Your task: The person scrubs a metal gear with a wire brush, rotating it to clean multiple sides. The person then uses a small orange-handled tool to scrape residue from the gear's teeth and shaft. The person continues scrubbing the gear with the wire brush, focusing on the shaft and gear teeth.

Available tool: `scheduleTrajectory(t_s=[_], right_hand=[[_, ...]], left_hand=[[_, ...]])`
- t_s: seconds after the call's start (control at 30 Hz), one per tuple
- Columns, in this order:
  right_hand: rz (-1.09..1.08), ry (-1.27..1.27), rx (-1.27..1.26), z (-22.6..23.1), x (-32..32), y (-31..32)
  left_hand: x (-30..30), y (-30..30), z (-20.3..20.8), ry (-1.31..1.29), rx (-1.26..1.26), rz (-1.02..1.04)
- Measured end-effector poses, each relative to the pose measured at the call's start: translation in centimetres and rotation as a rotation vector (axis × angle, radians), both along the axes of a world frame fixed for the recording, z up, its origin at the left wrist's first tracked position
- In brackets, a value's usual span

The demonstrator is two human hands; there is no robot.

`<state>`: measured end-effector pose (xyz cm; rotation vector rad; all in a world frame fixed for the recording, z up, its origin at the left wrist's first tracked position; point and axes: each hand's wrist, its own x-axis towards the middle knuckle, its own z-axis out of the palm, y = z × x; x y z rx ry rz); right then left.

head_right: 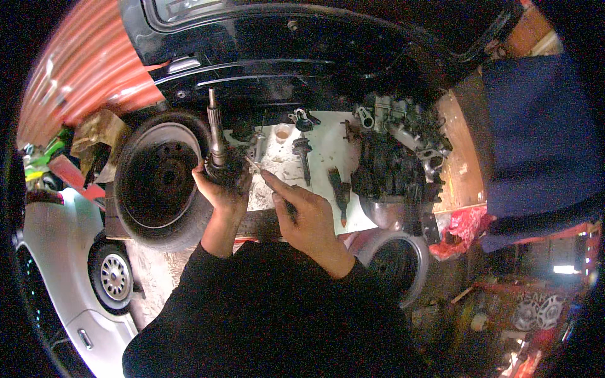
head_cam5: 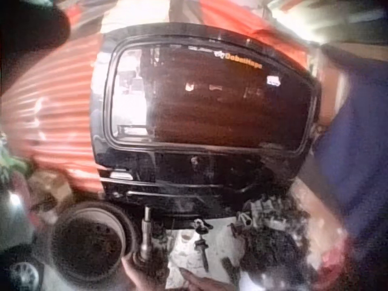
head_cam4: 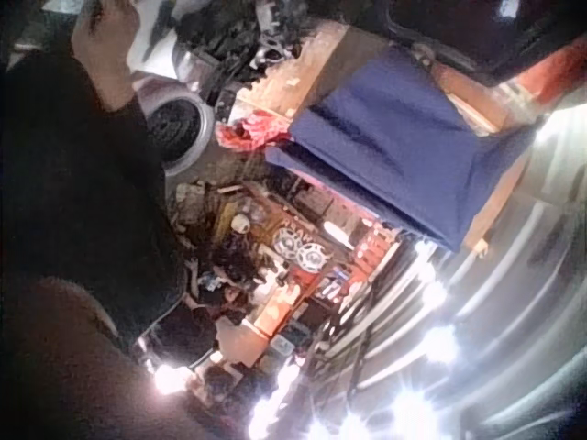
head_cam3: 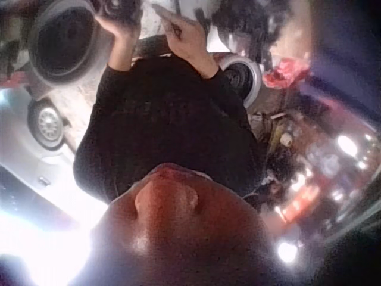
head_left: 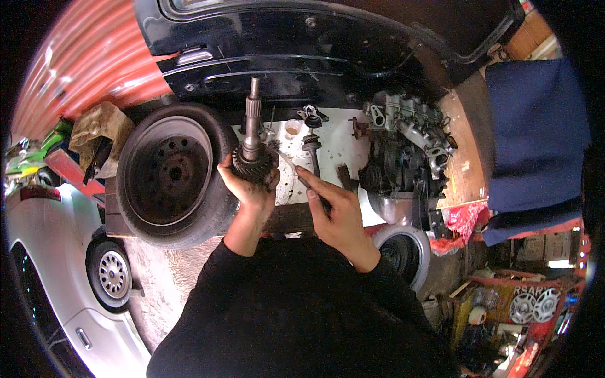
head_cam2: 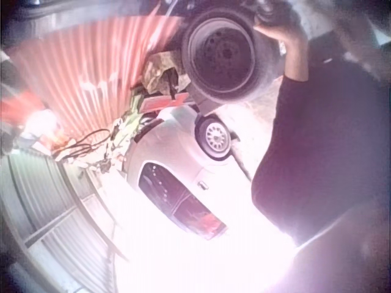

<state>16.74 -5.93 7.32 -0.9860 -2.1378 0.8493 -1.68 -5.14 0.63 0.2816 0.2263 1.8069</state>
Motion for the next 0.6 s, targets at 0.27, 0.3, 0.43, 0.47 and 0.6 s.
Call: scheduleTrajectory(t_s=[0.27,0.3,0.43,0.47,0.6], right_hand=[[-0.098,0.103,0.111,1.1,-0.6,-1.9],[-0.094,0.127,0.152,1.1,-0.8,-1.6],[-0.156,0.016,0.321,1.0,1.3,1.3],[-0.143,0.041,0.334,1.3,1.9,1.9],[0.099,0.016,0.388,2.7,2.9,1.7]], left_hand=[[0.3,-0.7,1.3,-0.036,-0.273,-0.009],[0.5,-0.8,1.7,-0.034,-0.290,-0.033],[1.0,-0.8,3.4,-0.005,-0.256,-0.176],[1.3,-0.6,4.2,0.033,-0.267,-0.161],[2.8,0.0,5.3,0.018,-0.279,-0.069]])
